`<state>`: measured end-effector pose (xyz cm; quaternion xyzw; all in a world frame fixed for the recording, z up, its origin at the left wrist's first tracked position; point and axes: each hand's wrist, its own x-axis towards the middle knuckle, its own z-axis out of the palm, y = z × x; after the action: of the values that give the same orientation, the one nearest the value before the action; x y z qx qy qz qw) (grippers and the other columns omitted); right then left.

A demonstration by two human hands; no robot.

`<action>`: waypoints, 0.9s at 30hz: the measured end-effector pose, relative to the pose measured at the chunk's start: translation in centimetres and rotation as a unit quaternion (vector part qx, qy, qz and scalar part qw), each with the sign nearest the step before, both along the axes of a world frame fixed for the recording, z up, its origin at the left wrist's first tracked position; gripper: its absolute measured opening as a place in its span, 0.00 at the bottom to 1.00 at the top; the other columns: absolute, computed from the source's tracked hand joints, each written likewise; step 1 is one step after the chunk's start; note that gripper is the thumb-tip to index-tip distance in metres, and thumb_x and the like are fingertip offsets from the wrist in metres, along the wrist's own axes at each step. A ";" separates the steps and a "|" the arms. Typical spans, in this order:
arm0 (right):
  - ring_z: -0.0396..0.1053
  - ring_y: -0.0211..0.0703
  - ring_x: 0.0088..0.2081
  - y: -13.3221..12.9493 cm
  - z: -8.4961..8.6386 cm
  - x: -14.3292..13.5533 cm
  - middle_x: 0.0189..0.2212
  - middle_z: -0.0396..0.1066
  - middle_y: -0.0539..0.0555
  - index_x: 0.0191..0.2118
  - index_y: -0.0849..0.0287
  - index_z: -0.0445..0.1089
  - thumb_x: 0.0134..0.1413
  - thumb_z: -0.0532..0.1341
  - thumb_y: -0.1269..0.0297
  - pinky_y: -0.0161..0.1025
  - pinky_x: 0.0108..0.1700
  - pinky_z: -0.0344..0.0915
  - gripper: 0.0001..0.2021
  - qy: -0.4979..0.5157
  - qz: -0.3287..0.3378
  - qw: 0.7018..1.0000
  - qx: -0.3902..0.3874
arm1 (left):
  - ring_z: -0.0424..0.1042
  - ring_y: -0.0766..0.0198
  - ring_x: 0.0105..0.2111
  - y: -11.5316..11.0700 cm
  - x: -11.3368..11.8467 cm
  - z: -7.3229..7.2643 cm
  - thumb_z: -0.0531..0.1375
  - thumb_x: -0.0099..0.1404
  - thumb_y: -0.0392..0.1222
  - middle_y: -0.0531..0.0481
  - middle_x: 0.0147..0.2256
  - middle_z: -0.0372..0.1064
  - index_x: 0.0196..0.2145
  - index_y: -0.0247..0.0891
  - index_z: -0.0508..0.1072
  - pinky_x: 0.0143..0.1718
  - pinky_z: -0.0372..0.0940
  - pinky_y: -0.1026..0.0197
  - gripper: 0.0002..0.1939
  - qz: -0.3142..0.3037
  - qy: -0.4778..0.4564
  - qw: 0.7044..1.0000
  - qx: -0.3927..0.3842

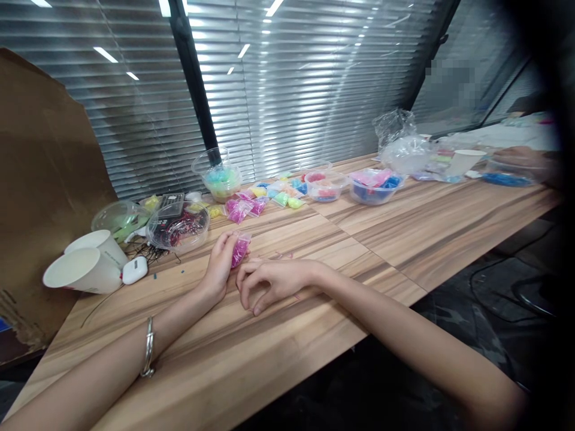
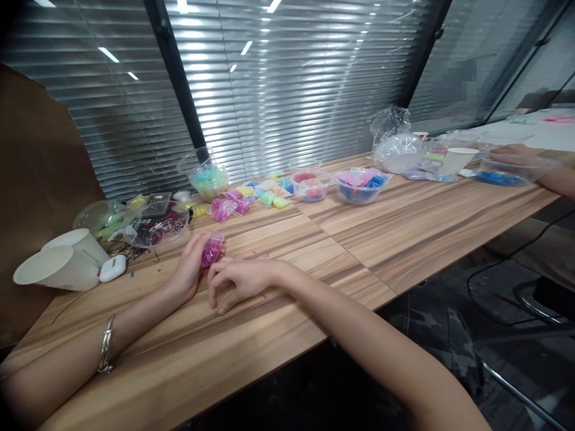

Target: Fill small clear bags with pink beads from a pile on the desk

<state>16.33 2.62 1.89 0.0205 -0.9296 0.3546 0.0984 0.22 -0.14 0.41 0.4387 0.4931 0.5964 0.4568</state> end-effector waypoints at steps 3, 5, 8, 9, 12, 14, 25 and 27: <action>0.61 0.40 0.48 0.0 0.2 0.1 0.42 0.66 0.54 0.36 0.59 0.73 0.52 0.65 0.68 0.36 0.52 0.56 0.05 -0.003 0.007 1.000 -0.006 | 0.71 0.66 0.31 0.0 0.0 0.1 0.59 0.57 0.58 0.51 0.36 0.71 0.39 0.40 0.70 0.35 0.67 0.63 0.20 -0.001 0.002 1.000 -0.001; 0.62 0.40 0.47 0.1 0.2 0.1 0.41 0.67 0.53 0.36 0.60 0.73 0.52 0.65 0.68 0.36 0.52 0.57 0.04 0.001 0.001 1.000 -0.008 | 0.71 0.65 0.32 0.1 0.0 0.0 0.59 0.57 0.58 0.51 0.36 0.71 0.39 0.40 0.70 0.35 0.66 0.63 0.20 -0.004 0.006 1.000 0.000; 0.63 0.39 0.45 0.6 0.0 0.2 0.39 0.68 0.53 0.36 0.60 0.73 0.53 0.64 0.68 0.35 0.50 0.58 0.04 0.017 -0.021 1.000 -0.005 | 0.70 0.66 0.32 0.2 -0.1 -0.1 0.59 0.57 0.57 0.51 0.36 0.71 0.40 0.40 0.70 0.37 0.65 0.63 0.20 -0.004 0.014 1.000 0.014; 0.63 0.39 0.45 0.9 -0.1 0.3 0.39 0.68 0.53 0.37 0.60 0.72 0.53 0.64 0.67 0.35 0.50 0.58 0.05 0.022 -0.032 0.999 -0.002 | 0.70 0.66 0.33 0.3 -0.2 -0.2 0.59 0.58 0.56 0.50 0.37 0.71 0.40 0.39 0.70 0.38 0.65 0.63 0.19 -0.003 0.018 1.000 0.020; 0.63 0.40 0.44 1.9 -0.2 0.6 0.38 0.68 0.53 0.36 0.60 0.73 0.54 0.64 0.65 0.37 0.50 0.58 0.05 0.035 -0.071 0.997 0.021 | 0.70 0.65 0.38 0.4 -0.3 -0.4 0.59 0.59 0.55 0.50 0.38 0.71 0.38 0.39 0.71 0.41 0.63 0.65 0.17 0.006 0.033 0.999 0.033; 0.62 0.41 0.44 2.5 -0.3 0.9 0.38 0.68 0.54 0.36 0.60 0.73 0.54 0.64 0.66 0.38 0.50 0.58 0.05 0.041 -0.090 0.994 0.036 | 0.69 0.66 0.39 0.5 -0.3 -0.4 0.59 0.58 0.54 0.51 0.39 0.71 0.37 0.39 0.71 0.42 0.63 0.65 0.17 0.010 0.035 0.999 0.035; 0.66 0.33 0.33 4.5 0.0 4.0 0.47 0.59 0.57 0.46 0.62 0.68 0.60 0.55 0.67 0.31 0.31 0.67 0.10 -0.081 -0.123 0.987 -0.058 | 0.70 0.66 0.33 0.4 -0.1 -0.4 0.60 0.58 0.55 0.49 0.38 0.70 0.39 0.39 0.70 0.37 0.67 0.63 0.18 -0.006 -0.002 1.000 0.008; 0.67 0.34 0.35 4.8 0.6 4.8 0.49 0.58 0.59 0.49 0.61 0.66 0.61 0.54 0.64 0.31 0.31 0.68 0.13 -0.107 -0.108 0.985 -0.082 | 0.70 0.67 0.32 0.4 -0.1 -0.4 0.60 0.58 0.55 0.50 0.38 0.70 0.39 0.39 0.70 0.37 0.67 0.63 0.18 -0.004 0.000 1.000 0.010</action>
<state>21.14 7.38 2.44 -0.1259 -0.8994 0.4169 0.0376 0.08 0.30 0.02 0.4455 0.4854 0.5993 0.4546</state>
